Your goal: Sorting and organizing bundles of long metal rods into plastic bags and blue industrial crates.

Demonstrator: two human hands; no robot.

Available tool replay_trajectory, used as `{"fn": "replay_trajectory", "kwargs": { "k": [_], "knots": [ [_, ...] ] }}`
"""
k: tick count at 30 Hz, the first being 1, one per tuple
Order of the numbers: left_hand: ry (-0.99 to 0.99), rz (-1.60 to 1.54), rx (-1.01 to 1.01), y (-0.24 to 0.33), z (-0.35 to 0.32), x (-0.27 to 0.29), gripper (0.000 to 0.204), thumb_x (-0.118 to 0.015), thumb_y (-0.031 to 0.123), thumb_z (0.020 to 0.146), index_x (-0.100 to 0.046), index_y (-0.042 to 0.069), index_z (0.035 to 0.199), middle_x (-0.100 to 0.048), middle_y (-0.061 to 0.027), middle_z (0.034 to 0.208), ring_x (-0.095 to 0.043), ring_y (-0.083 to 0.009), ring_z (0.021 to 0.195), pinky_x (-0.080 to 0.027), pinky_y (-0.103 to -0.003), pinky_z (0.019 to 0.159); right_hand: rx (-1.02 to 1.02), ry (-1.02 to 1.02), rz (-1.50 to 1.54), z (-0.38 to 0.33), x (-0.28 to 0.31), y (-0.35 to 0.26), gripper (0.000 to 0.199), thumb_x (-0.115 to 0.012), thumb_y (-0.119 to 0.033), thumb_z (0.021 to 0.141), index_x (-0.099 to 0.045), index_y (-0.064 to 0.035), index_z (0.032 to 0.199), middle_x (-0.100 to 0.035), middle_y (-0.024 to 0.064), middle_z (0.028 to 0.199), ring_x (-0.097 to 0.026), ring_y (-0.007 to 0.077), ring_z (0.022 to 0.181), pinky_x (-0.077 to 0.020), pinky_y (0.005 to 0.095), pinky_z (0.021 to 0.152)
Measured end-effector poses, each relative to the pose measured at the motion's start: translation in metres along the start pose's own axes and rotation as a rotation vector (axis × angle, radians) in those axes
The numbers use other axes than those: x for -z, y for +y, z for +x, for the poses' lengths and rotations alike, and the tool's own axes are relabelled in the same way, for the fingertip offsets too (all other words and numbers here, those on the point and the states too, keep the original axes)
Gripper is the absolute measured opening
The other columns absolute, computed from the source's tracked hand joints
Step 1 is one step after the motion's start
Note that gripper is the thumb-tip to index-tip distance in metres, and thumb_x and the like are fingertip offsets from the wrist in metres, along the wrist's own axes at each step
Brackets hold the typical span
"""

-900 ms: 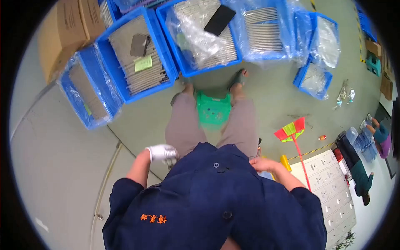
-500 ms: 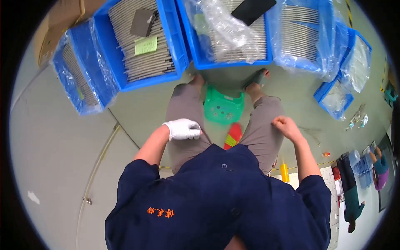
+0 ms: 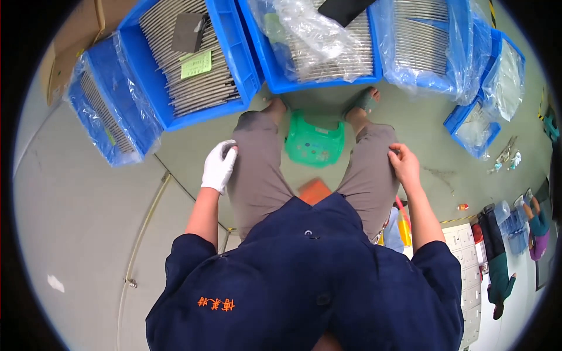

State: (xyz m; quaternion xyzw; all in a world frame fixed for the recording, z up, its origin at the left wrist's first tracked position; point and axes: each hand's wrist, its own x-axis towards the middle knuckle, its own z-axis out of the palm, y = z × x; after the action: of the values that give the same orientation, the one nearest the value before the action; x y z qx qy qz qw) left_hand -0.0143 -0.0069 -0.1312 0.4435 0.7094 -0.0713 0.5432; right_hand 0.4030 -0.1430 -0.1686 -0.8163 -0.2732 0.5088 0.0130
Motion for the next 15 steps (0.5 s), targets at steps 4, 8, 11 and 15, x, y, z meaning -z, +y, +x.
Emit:
{"fn": "replay_trajectory", "kwargs": {
  "k": [4, 8, 11, 15],
  "knots": [
    [-0.061, 0.287, -0.424, 0.055, 0.016, -0.008, 0.026, -0.054, 0.021, 0.077, -0.055, 0.003, 0.095, -0.056, -0.0125, 0.092, -0.054, -0.0242, 0.088, -0.041, -0.031, 0.079, 0.268, 0.124, -0.225, 0.026, 0.009, -0.016, 0.017, -0.056, -0.017, 0.072, -0.057, -0.0077, 0.086, -0.058, 0.0120, 0.070, -0.056, 0.0270, 0.065, -0.0442, 0.0352, 0.059],
    [-0.480, 0.123, -0.528, 0.132, 0.037, -0.028, 0.025, -0.055, 0.019, 0.075, -0.054, 0.004, 0.096, -0.055, -0.0118, 0.095, -0.052, -0.0263, 0.091, -0.040, -0.032, 0.080, 0.353, -0.129, -0.088, 0.052, -0.008, -0.061, 0.014, -0.058, -0.016, 0.071, -0.058, -0.0082, 0.082, -0.058, 0.0123, 0.074, -0.057, 0.0268, 0.068, -0.0448, 0.0344, 0.061],
    [-0.535, 0.154, -0.875, 0.180, 0.055, -0.034, 0.027, -0.058, 0.017, 0.073, -0.054, 0.002, 0.095, -0.054, -0.0120, 0.094, -0.053, -0.0252, 0.088, -0.042, -0.031, 0.077, 0.420, -0.399, -0.014, 0.081, -0.034, -0.083, 0.017, -0.057, -0.019, 0.073, -0.058, -0.0058, 0.083, -0.059, 0.0109, 0.076, -0.058, 0.0237, 0.070, -0.0451, 0.0315, 0.063],
    [-0.400, 0.183, -1.086, 0.218, 0.084, -0.039, 0.030, -0.056, 0.022, 0.075, -0.054, 0.001, 0.096, -0.054, -0.0126, 0.094, -0.052, -0.0253, 0.090, -0.040, -0.031, 0.078, 0.501, -0.585, 0.022, 0.107, -0.061, -0.092, 0.018, -0.057, -0.020, 0.073, -0.058, -0.0055, 0.083, -0.059, 0.0090, 0.072, -0.057, 0.0180, 0.066, -0.0443, 0.0285, 0.061]
  ]
}}
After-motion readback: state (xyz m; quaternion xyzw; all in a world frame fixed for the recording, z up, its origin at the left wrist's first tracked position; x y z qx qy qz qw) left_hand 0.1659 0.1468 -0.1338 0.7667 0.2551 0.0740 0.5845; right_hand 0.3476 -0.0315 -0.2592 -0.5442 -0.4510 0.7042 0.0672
